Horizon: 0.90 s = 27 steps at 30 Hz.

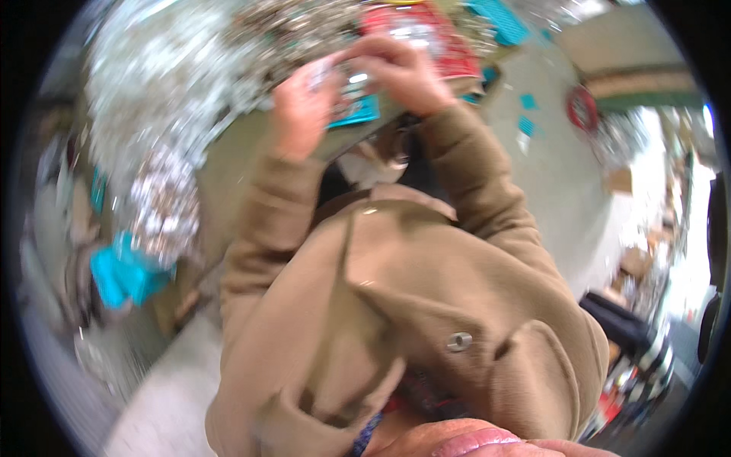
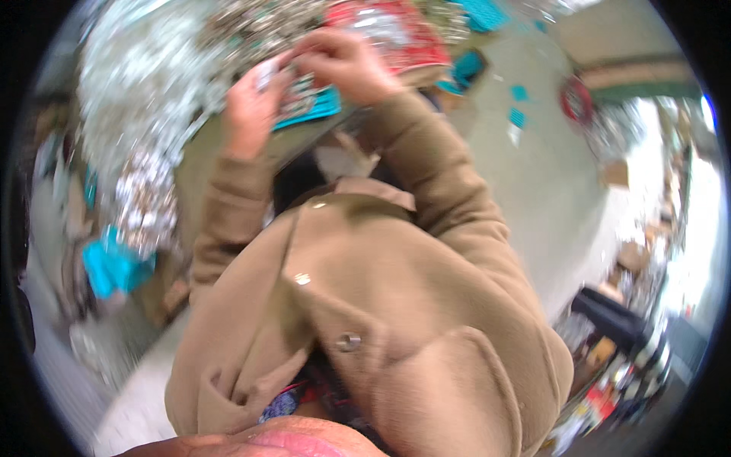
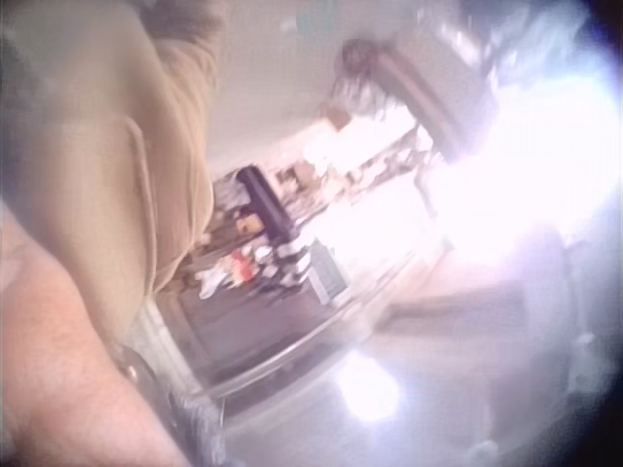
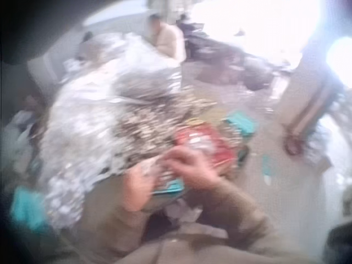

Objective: The person repeatedly picks small white LED modules and metal pins from a table, inserts the pins into the modules, and tests each unit by pressing a button to light a red LED. Completed units are placed into a blue tray. The person continues this cycle throughout the clip.

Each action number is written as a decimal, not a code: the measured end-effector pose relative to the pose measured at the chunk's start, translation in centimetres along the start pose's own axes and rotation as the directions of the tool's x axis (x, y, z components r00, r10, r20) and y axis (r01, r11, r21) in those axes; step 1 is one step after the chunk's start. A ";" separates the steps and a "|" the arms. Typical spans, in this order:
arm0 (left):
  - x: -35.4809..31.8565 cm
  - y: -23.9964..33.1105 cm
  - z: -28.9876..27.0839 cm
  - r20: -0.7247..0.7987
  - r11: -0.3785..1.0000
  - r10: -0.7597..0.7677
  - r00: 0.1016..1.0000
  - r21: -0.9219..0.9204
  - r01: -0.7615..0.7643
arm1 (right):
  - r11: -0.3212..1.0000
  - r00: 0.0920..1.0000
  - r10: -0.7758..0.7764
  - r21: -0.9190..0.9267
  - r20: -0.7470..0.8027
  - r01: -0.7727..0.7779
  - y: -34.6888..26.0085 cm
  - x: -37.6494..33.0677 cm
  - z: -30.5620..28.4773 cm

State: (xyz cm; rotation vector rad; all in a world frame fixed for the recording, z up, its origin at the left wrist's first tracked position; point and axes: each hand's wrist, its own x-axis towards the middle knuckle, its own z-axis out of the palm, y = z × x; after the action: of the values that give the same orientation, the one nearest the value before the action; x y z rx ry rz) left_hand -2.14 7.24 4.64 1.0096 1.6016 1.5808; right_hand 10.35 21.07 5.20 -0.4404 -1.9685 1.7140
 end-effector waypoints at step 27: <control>-0.5 -0.4 8.3 0.240 0.786 -0.280 0.930 -0.499 0.365 | 0.995 0.818 0.077 -0.007 -0.570 -0.098 -1.1 -7.0 -1.6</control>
State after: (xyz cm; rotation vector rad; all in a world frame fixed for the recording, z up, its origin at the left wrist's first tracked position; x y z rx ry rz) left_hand 5.30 10.83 3.77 0.5000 1.0546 1.5350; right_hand 17.10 18.48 5.36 -0.9499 -1.5518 1.3776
